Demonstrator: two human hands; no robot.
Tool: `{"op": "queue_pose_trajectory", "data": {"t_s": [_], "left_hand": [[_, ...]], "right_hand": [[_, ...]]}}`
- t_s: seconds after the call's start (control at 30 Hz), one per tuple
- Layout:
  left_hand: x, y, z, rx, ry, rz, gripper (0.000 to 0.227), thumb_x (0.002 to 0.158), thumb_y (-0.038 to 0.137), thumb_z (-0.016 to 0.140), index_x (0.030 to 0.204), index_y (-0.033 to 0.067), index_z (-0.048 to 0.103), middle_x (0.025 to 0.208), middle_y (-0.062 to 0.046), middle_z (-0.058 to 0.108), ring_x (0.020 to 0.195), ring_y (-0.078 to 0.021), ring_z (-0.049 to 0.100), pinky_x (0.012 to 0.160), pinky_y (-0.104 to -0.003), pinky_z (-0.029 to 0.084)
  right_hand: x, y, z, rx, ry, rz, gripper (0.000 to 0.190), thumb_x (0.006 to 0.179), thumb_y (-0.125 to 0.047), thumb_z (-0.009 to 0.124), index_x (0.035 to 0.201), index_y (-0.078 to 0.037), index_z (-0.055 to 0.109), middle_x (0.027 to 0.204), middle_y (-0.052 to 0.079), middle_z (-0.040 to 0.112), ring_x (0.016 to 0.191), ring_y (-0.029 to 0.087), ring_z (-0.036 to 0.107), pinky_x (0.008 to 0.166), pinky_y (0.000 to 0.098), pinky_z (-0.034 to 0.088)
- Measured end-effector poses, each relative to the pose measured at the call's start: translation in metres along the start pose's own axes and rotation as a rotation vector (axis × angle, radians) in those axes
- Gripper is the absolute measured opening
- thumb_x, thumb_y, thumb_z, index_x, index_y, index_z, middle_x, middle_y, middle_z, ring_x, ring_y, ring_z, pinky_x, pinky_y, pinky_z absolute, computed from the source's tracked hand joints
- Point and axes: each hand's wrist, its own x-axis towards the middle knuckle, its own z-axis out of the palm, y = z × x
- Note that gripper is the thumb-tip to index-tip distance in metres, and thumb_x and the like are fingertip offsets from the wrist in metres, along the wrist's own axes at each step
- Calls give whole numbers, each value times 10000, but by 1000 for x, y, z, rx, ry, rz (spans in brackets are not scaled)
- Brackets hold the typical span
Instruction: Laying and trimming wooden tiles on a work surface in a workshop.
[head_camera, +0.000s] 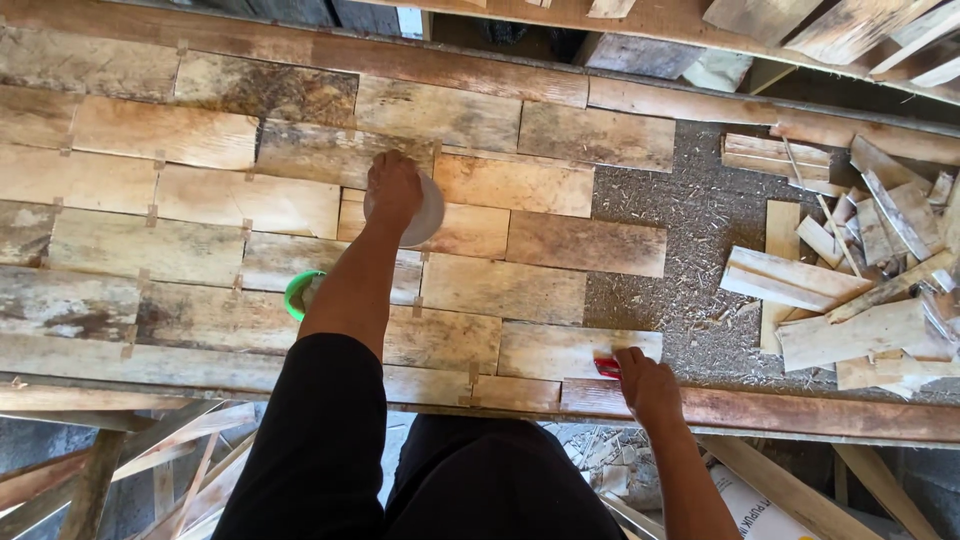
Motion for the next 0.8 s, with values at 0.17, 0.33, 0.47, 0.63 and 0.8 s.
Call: {"op": "queue_pose_trajectory", "data": {"t_s": [0.17, 0.33, 0.47, 0.63, 0.8], "left_hand": [[15, -1, -13, 182, -119, -28, 200, 909, 131, 606, 1012, 14, 731, 1201, -139, 614, 1149, -332, 554, 992, -435, 461], [16, -20, -29, 284, -15, -99, 276, 1082, 176, 531, 1010, 7, 738, 1203, -130, 630, 1147, -321, 568, 977, -449, 482], [8, -23, -78, 587, -257, -19, 240, 936, 179, 606, 1082, 65, 759, 1159, -143, 663, 1101, -301, 618, 882, -444, 517], [-19, -21, -133, 524, -426, -123, 209, 925, 178, 648, 1030, 98, 810, 1066, -163, 764, 1017, -316, 737, 780, -434, 595], [-67, 28, -202, 445, -603, -178, 236, 884, 333, 734, 965, 125, 811, 986, -113, 769, 948, -291, 746, 784, -438, 583]], "right_hand": [[1, 0, -3, -68, -42, -66, 369, 965, -132, 586, 1321, -143, 489, 1229, 73, 630, 1029, 249, 690, 912, 434, 524], [1, 0, -13, -76, -137, -112, 490, 871, -193, 664, 1314, -130, 466, 1226, 63, 604, 1013, 225, 682, 909, 416, 519], [-2, 7, -6, -67, -32, -114, 402, 918, -226, 653, 1261, -94, 491, 1142, 95, 615, 855, 237, 701, 807, 424, 557], [-16, 7, -34, -52, 170, -61, 265, 959, -212, 620, 1187, -105, 538, 1077, 108, 630, 746, 271, 690, 704, 426, 570], [-35, 13, -77, 236, 495, 68, 397, 852, -161, 734, 1192, -64, 554, 1075, 197, 652, 759, 366, 678, 673, 474, 564]]}}
